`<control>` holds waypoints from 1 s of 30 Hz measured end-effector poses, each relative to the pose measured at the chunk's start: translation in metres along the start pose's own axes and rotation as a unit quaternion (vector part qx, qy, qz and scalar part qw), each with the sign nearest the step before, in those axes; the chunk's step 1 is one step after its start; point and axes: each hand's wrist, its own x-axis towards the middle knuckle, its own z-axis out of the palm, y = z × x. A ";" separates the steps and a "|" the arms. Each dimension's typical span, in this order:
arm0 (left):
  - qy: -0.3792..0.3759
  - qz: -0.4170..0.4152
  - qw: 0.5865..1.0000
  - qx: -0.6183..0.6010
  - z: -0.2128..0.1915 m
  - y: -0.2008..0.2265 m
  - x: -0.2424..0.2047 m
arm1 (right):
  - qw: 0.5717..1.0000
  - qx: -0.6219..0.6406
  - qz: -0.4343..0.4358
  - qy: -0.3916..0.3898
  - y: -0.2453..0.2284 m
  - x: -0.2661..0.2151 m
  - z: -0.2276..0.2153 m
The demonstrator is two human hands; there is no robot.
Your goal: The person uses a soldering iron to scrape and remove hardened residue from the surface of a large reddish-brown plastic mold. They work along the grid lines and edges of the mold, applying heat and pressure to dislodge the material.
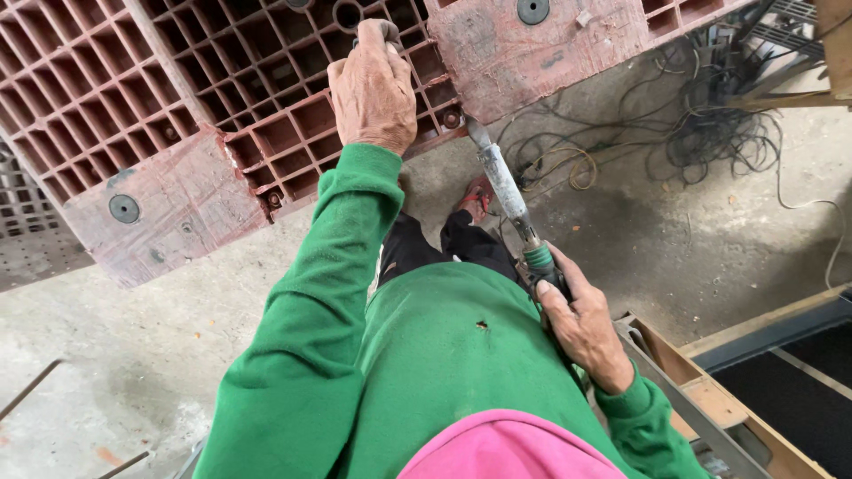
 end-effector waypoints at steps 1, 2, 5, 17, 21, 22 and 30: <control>0.001 -0.001 1.000 -0.001 0.000 0.001 0.000 | 1.000 0.004 0.000 -0.001 0.006 0.002 0.002; -0.002 -0.004 1.000 0.001 0.000 0.001 0.000 | 1.000 0.009 0.001 -0.002 0.012 0.003 0.005; -0.009 -0.016 1.000 0.011 0.001 0.002 0.002 | 1.000 -0.004 -0.024 0.017 0.028 0.009 0.011; -0.029 -0.015 0.999 0.019 -0.002 0.017 -0.001 | 0.982 0.170 -0.033 0.073 0.081 0.037 0.094; -0.020 0.008 1.000 -0.020 -0.002 0.016 0.005 | 0.950 0.305 0.017 0.059 0.085 0.047 0.142; -0.025 0.003 0.999 -0.042 -0.003 0.015 0.002 | 0.942 0.330 0.018 0.057 0.086 0.047 0.154; -0.026 0.008 0.993 -0.113 -0.001 0.015 -0.003 | 0.916 0.389 -0.019 0.095 0.086 0.051 0.215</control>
